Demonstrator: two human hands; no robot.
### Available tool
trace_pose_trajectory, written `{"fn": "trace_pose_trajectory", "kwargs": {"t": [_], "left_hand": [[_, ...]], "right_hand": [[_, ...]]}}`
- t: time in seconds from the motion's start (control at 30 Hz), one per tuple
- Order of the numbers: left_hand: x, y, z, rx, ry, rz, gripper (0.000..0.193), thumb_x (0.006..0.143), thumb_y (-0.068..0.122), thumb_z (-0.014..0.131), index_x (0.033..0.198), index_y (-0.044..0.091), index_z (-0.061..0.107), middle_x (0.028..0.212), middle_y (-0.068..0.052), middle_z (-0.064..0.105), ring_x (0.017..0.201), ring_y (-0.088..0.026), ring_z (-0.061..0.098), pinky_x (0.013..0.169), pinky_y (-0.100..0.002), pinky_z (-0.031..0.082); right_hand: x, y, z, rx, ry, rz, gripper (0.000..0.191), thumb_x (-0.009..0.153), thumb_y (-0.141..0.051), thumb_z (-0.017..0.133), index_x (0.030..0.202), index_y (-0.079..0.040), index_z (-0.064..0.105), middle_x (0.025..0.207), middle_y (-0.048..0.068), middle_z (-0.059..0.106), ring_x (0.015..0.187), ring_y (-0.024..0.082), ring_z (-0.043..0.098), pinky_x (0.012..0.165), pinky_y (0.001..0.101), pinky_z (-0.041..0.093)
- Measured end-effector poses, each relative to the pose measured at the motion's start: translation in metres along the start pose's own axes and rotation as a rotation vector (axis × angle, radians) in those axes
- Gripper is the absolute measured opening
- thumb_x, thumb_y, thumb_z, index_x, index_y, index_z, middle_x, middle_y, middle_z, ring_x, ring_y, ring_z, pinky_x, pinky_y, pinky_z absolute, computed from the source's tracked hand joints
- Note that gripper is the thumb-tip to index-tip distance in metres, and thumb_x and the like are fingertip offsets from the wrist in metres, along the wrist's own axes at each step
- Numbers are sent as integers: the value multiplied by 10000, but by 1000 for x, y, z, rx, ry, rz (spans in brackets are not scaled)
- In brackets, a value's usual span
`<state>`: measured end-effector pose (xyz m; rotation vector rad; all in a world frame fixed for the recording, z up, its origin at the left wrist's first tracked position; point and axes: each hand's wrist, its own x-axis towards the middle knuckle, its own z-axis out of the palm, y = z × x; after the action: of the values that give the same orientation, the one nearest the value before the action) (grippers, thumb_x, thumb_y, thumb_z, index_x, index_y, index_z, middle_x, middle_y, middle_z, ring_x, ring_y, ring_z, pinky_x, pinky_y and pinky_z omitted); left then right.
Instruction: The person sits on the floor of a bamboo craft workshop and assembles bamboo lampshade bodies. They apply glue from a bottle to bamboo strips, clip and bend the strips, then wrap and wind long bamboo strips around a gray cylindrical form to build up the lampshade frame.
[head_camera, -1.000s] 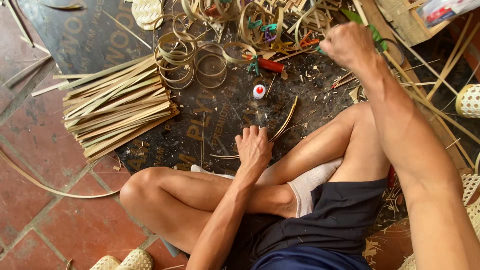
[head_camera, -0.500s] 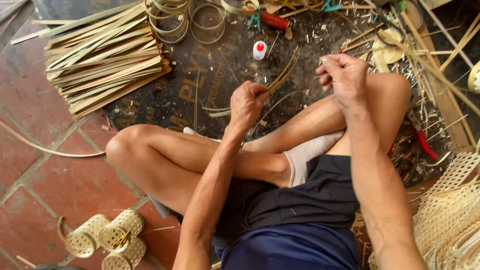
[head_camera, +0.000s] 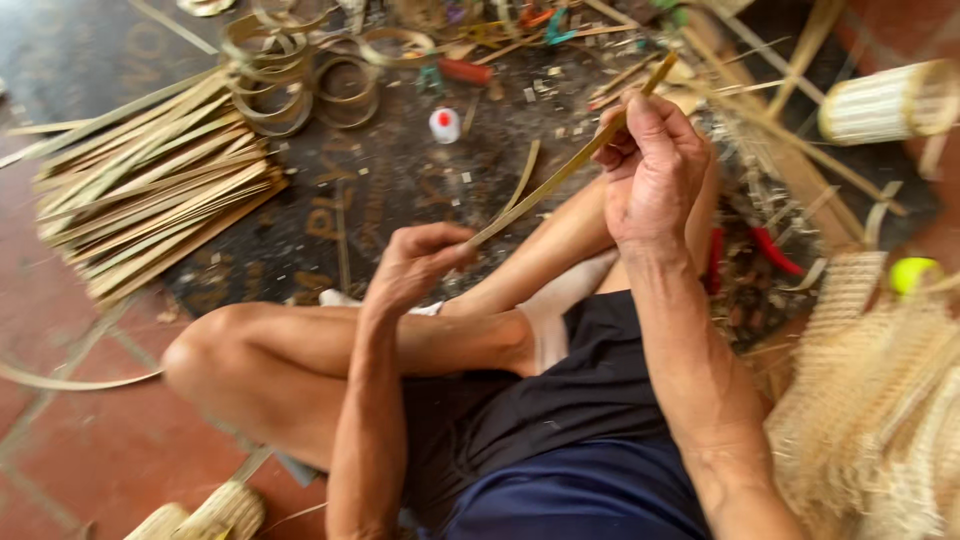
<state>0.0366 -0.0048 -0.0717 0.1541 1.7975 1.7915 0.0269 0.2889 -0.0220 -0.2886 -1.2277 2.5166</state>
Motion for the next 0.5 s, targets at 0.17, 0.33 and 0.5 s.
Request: {"fn": "trace_pose_trajectory", "kwargs": {"t": [0.17, 0.33, 0.5], "left_hand": [[-4, 9, 6, -433, -74, 121, 107, 908, 50, 775, 989, -19, 761, 888, -80, 719, 798, -167, 644, 739, -308, 541], [10, 27, 64, -1119, -49, 362, 114, 923, 136, 767, 960, 37, 725, 934, -90, 674, 958, -233, 676, 907, -440, 603], [23, 32, 103, -1120, -52, 289, 163, 1016, 135, 710, 1156, 58, 738, 849, -123, 683, 730, -212, 643, 751, -420, 589]], "right_hand": [[-2, -52, -24, 267, 110, 86, 203, 1065, -192, 602, 1175, -56, 706, 906, 48, 684, 756, 155, 613, 750, 337, 555], [-20, -53, -43, 454, -141, 310, 193, 1124, -225, 628, 1193, -71, 721, 863, 2, 626, 711, 81, 536, 708, 237, 455], [-28, -75, -67, 92, -424, 374, 106, 1041, -122, 747, 1107, -46, 779, 864, 73, 708, 705, 102, 622, 665, 244, 481]]}}
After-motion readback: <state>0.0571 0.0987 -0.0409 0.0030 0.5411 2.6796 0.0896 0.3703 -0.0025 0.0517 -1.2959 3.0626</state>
